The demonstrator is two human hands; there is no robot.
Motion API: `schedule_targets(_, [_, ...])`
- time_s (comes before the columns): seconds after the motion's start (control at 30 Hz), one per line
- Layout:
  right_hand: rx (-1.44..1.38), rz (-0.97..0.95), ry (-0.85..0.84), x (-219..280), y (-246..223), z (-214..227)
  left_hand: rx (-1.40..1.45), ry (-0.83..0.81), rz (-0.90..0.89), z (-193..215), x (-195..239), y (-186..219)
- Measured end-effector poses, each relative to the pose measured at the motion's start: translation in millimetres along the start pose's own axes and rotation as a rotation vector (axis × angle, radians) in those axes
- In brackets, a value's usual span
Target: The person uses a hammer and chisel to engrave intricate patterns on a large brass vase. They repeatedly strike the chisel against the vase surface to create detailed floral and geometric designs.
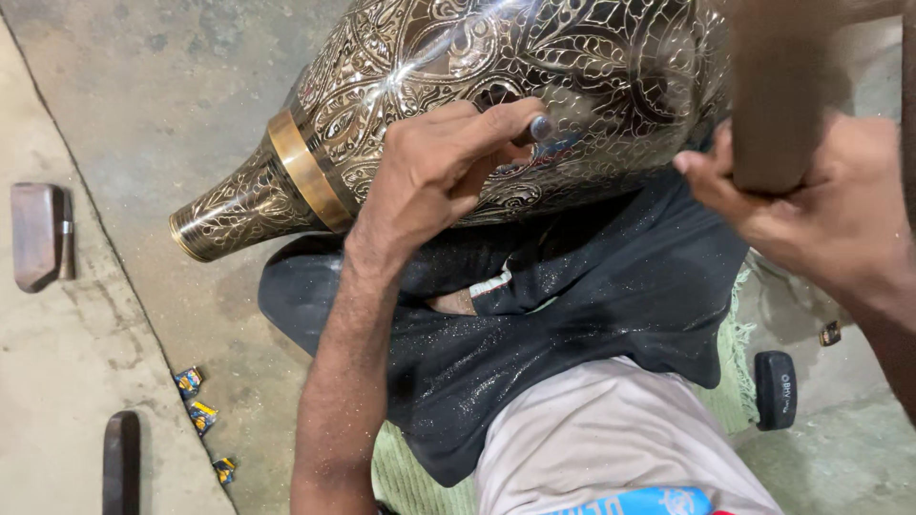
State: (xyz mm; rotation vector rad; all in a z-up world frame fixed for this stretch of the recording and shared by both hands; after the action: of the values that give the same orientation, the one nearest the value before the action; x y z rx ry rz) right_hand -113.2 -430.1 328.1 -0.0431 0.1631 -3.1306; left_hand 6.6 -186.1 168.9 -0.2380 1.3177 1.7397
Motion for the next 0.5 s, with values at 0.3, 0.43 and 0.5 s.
schedule_targets(0.3, [0.038, 0.007, -0.084, -4, 2, -4, 0.039, -0.141, 0.097, 4, -4, -3])
schedule_targets(0.43, [0.032, -0.017, -0.12, -9, -2, -3, -0.004, -0.042, -0.083, 5, -3, -2])
schedule_targets(0.5, [0.035, -0.044, -0.125, -11, -5, -1, -0.008, -0.06, -0.07, 5, -6, -3])
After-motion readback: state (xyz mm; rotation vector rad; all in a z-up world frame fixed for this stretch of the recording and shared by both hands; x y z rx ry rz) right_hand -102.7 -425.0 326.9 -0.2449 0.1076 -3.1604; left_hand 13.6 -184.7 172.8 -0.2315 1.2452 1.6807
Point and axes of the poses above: each hand's wrist, its own x-axis away from the middle knuckle, its own z-axis out of the back of the hand, y = z × x, the point moved 1 cm from there along -x, towards the middle knuckle, and after that the axes turned 2 degrees about -x, right-handed, at the moved point
